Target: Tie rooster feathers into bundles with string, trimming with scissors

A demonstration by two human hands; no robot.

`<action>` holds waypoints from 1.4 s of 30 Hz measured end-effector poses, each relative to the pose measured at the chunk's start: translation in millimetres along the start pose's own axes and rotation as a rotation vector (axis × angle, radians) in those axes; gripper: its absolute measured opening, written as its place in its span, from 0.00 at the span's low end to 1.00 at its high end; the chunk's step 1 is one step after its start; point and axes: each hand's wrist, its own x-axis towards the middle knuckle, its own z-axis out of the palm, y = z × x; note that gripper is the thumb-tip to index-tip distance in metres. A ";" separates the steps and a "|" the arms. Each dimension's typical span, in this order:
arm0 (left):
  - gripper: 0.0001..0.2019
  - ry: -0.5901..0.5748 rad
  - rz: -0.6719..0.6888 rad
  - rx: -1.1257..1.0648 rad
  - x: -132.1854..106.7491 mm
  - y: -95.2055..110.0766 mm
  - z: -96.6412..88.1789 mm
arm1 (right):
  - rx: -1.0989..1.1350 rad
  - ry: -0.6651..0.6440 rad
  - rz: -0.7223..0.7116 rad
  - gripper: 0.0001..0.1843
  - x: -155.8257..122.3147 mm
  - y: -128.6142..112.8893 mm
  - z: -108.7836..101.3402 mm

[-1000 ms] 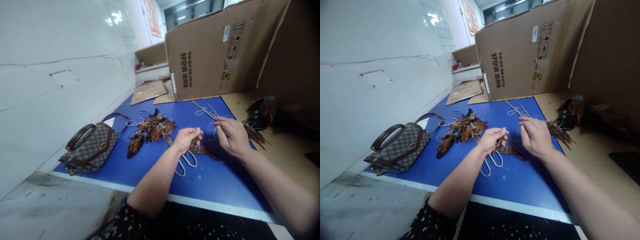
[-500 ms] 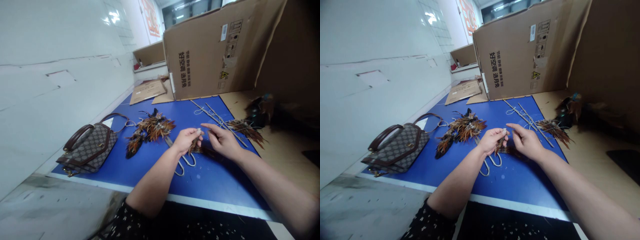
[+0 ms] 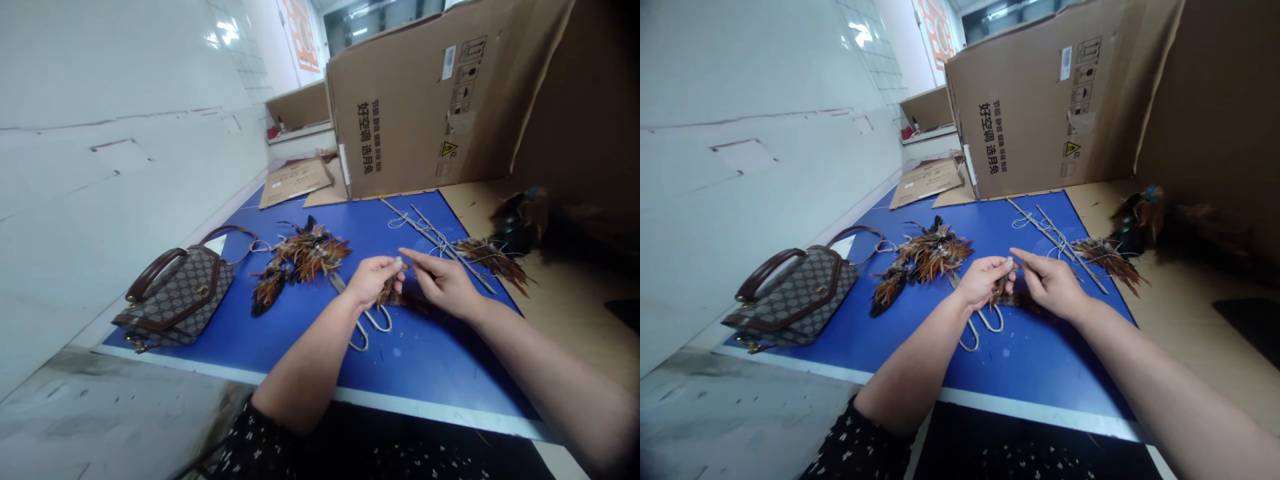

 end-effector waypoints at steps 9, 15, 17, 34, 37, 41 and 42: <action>0.23 -0.013 0.025 -0.013 1.8 -1.1 -0.2 | 0.058 -0.016 0.048 0.22 1.7 -1.2 -0.2; 0.22 -0.078 -0.040 0.008 0.2 -1.4 -2.4 | 0.204 -0.004 0.170 0.20 5.3 -7.8 -2.2; 0.22 -0.119 -0.071 0.007 -1.9 -0.3 -3.2 | 0.296 -0.050 0.227 0.20 6.7 -9.9 -5.3; 0.21 -0.071 -0.015 0.129 -7.4 4.7 5.9 | 0.280 0.114 0.283 0.17 10.2 -14.7 -1.0; 0.19 -0.011 0.064 0.047 -4.3 1.7 7.7 | 0.253 0.205 0.261 0.14 8.2 -13.4 2.8; 0.20 -0.015 0.063 -0.021 -0.5 -2.6 7.0 | 0.245 0.176 0.236 0.16 6.0 -10.2 6.8; 0.20 -0.013 0.059 -0.024 -0.3 -2.9 6.7 | 0.243 0.169 0.228 0.16 5.6 -9.4 7.4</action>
